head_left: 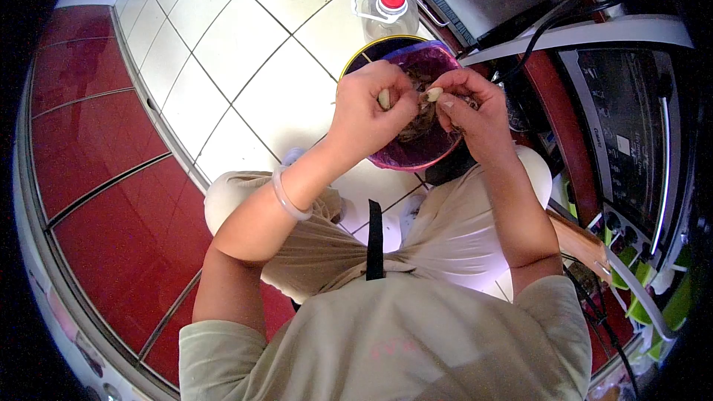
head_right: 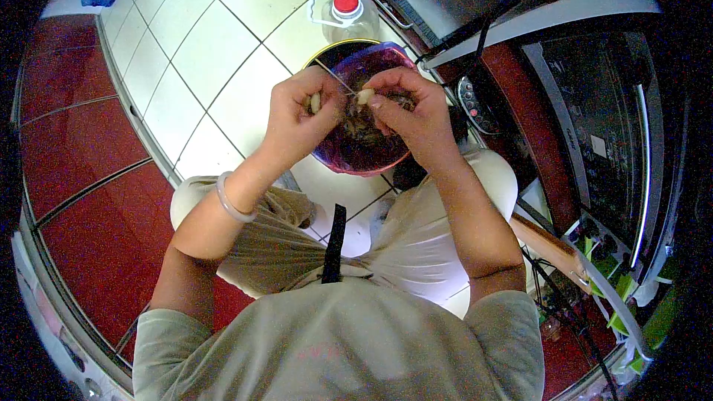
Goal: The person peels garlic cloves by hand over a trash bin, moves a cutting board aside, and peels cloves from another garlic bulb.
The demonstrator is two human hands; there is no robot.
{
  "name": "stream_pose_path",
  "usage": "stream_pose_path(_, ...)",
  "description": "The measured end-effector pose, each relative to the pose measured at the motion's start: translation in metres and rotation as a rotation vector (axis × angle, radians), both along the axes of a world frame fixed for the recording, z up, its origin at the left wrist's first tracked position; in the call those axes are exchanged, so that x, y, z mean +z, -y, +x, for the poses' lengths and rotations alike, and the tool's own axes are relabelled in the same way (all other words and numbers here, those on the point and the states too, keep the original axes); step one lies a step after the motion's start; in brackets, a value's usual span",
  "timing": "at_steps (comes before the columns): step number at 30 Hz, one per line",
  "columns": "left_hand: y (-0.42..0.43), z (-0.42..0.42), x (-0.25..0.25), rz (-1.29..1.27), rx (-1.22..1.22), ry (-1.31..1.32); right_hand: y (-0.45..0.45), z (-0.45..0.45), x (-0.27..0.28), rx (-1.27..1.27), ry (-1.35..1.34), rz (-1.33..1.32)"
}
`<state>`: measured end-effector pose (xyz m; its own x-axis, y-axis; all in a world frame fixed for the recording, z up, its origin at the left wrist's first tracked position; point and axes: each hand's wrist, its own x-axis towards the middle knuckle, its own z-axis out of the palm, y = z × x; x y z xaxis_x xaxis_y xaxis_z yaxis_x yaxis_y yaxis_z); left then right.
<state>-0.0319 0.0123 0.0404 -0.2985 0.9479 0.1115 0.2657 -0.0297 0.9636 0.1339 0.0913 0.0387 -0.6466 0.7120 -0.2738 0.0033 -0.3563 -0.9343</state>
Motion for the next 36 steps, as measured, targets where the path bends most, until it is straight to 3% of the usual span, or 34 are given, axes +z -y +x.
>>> stream_pose_path(7,0.003,-0.001,0.012,-0.13,-0.071,-0.041,0.002,-0.001,0.004,0.02,0.01,-0.04)
stream_pose_path(26,0.003,-0.001,0.004,-0.122,-0.025,0.039,0.003,-0.003,0.005,0.033,0.054,0.009)
stream_pose_path(31,0.004,-0.002,0.002,-0.212,-0.068,0.205,0.005,-0.004,0.009,0.03,0.127,0.127)
stream_pose_path(36,0.007,0.0,-0.006,-0.234,-0.056,0.405,0.003,-0.003,0.006,0.051,0.073,0.004)
